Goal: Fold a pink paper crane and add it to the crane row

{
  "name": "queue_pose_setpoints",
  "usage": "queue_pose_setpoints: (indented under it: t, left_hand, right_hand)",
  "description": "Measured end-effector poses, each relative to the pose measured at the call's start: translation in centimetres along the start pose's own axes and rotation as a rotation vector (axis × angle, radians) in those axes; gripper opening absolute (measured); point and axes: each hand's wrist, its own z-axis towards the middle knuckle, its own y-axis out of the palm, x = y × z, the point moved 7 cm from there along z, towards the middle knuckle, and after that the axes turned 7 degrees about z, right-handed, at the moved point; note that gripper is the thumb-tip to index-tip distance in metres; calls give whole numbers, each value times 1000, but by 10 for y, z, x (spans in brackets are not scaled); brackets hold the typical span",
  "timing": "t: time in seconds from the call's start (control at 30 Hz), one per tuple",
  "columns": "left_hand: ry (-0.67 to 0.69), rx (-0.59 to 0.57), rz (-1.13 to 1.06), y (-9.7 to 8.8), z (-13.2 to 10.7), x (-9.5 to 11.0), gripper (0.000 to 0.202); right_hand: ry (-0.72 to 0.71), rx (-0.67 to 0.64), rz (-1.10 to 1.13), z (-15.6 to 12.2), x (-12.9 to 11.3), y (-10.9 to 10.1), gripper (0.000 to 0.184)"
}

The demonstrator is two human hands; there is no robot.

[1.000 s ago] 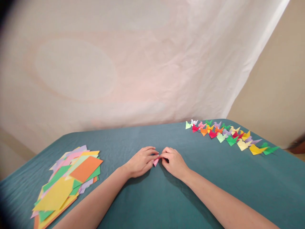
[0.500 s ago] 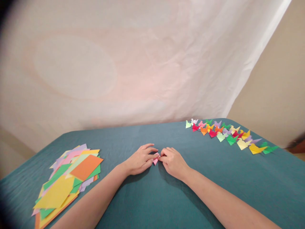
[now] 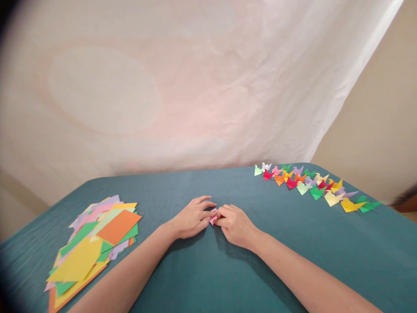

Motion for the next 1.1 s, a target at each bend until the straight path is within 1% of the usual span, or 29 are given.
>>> queue_pose_setpoints:
  t: [0.2, 0.3, 0.37, 0.43, 0.5, 0.53, 0.57, 0.67, 0.77, 1.1]
  left_hand:
    - [-5, -4, 2, 1, 0, 0, 29]
    - [-9, -4, 2, 3, -1, -2, 29]
    - [-8, -3, 1, 3, -1, -2, 30]
    - [-2, -9, -1, 3, -1, -1, 31]
    - [0, -13, -5, 2, -1, -1, 32]
    - [2, -16, -7, 2, 0, 0, 32]
    - [3, -18, -11, 2, 0, 0, 33]
    - [1, -15, -39, 2, 0, -1, 33]
    - [-3, -6, -69, 2, 0, -3, 33]
    - [-4, 6, -71, 5, 0, -5, 32]
  right_hand:
    - [-83, -62, 21, -1, -10, 4, 30]
    - [-102, -50, 42, -2, -15, 4, 30]
    - [-99, 8, 82, -3, -14, 0, 31]
    - [-62, 120, 130, -5, -7, -8, 33]
    - [6, 245, 148, -7, 4, -16, 33]
    - [42, 279, 132, -8, 10, -18, 32]
    - [72, 282, 118, -9, 15, -18, 31]
    - [156, 257, 81, -9, 26, -14, 33]
    - [195, 222, 47, -9, 28, -10, 34]
    - [139, 125, -69, -5, 17, -2, 30]
